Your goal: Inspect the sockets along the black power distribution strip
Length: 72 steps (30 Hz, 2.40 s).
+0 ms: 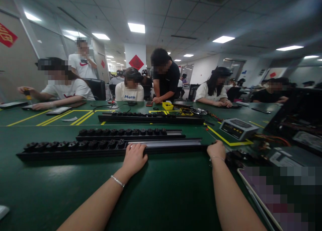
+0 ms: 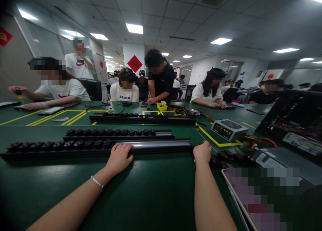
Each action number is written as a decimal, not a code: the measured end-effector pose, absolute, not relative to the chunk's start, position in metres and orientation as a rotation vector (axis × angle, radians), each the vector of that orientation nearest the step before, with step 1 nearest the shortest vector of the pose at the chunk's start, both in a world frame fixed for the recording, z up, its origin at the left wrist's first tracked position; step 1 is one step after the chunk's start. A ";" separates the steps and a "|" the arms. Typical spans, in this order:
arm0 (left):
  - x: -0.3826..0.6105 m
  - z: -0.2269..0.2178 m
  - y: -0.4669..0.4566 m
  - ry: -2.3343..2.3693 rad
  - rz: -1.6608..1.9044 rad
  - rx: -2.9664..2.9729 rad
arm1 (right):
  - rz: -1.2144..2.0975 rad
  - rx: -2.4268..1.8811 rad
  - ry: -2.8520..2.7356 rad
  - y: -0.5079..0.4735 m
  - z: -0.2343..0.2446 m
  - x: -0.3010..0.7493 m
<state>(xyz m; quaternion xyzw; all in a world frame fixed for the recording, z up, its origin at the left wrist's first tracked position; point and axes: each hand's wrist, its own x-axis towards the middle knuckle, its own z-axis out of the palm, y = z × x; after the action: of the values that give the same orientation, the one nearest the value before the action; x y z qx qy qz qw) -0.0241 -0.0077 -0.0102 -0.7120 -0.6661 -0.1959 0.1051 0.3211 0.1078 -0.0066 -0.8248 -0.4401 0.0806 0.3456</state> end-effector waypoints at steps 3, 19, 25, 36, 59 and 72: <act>-0.023 -0.010 -0.008 -1.982 -0.572 -2.095 | 0.230 -2.199 -1.163 0.103 -0.002 0.322; -0.032 0.001 -0.011 -2.008 -0.781 -1.770 | -0.100 -2.527 -1.293 0.097 -0.007 0.323; -0.040 -0.013 -0.005 -2.116 -0.710 -1.596 | -0.399 -2.287 -1.361 0.093 0.001 0.308; -0.040 -0.013 -0.005 -2.155 -0.688 -1.578 | -0.093 -1.741 -2.022 0.084 -0.010 0.224; -0.052 -0.014 0.000 -2.170 -0.724 -1.522 | -0.116 -1.668 -2.264 0.086 -0.017 0.233; -0.047 -0.015 -0.001 -2.171 -0.722 -1.517 | -0.141 -1.642 -2.259 0.088 -0.019 0.233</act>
<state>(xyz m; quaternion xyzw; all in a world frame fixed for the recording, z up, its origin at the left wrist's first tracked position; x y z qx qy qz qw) -0.0466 -0.0010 -0.0153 -0.5418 -0.7754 -0.2577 0.1969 0.2332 0.0879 -0.0191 -0.5785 -0.7959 -0.0497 0.1717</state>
